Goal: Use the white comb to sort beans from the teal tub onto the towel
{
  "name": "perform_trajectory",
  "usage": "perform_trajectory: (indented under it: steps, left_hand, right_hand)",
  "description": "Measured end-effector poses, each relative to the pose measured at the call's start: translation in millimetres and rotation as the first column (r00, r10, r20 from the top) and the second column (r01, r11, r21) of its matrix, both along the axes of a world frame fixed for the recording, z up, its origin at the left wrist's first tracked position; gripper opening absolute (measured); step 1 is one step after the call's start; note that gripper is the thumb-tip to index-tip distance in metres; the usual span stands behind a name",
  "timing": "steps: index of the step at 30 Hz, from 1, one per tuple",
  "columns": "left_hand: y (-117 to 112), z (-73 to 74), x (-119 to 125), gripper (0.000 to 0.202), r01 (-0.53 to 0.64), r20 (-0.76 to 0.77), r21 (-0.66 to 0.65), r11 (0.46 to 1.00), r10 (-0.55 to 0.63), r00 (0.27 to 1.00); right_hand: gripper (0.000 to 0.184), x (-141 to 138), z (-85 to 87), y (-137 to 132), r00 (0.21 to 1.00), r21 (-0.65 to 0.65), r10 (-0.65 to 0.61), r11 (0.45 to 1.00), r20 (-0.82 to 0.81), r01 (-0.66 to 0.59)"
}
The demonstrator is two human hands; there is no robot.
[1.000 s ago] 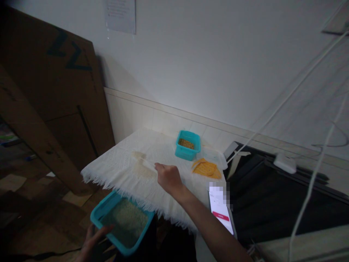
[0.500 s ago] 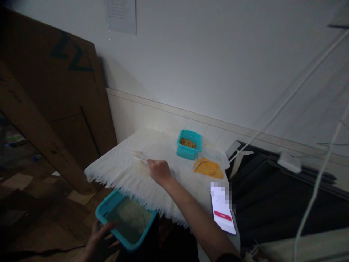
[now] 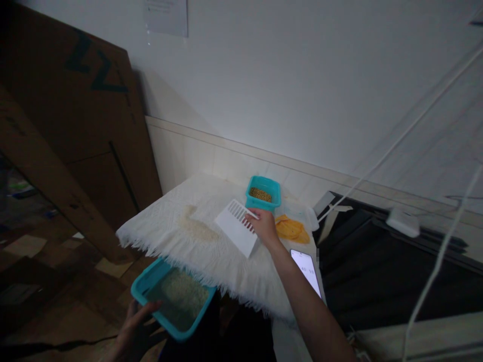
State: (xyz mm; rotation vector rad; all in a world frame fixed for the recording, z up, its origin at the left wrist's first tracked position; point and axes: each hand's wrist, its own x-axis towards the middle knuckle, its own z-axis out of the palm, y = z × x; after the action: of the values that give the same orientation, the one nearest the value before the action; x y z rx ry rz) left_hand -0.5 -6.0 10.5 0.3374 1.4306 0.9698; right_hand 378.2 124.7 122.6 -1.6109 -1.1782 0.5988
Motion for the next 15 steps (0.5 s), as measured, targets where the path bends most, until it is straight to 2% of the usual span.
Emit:
perform_trajectory:
  steps: [2,4,8,15]
  left_hand:
    - [0,2.5,-1,0.076,0.015,0.008,-0.005,1.000,-0.015,1.000]
    - [0,5.0,-2,0.074,0.029,0.009,-0.001,1.000,-0.029,1.000]
    - [-1,8.4,-1,0.072,0.029,0.016,0.019,0.999,-0.029,0.999]
    - [-2,10.0,0,0.069,0.018,0.038,0.025,1.000,-0.019,0.999]
  right_hand:
    - [0.040,11,-13.4,-6,0.975,-0.043,-0.038,0.999,-0.218,0.029]
    - [0.042,14,-25.9,-12,0.940,-0.065,-0.067,0.997,-0.335,0.048]
    - [0.036,10,-39.6,-16,0.917,-0.102,-0.072,0.994,-0.392,0.035]
    - [0.038,-13,-46.2,-32,0.902,-0.143,0.005,0.987,-0.432,-0.074]
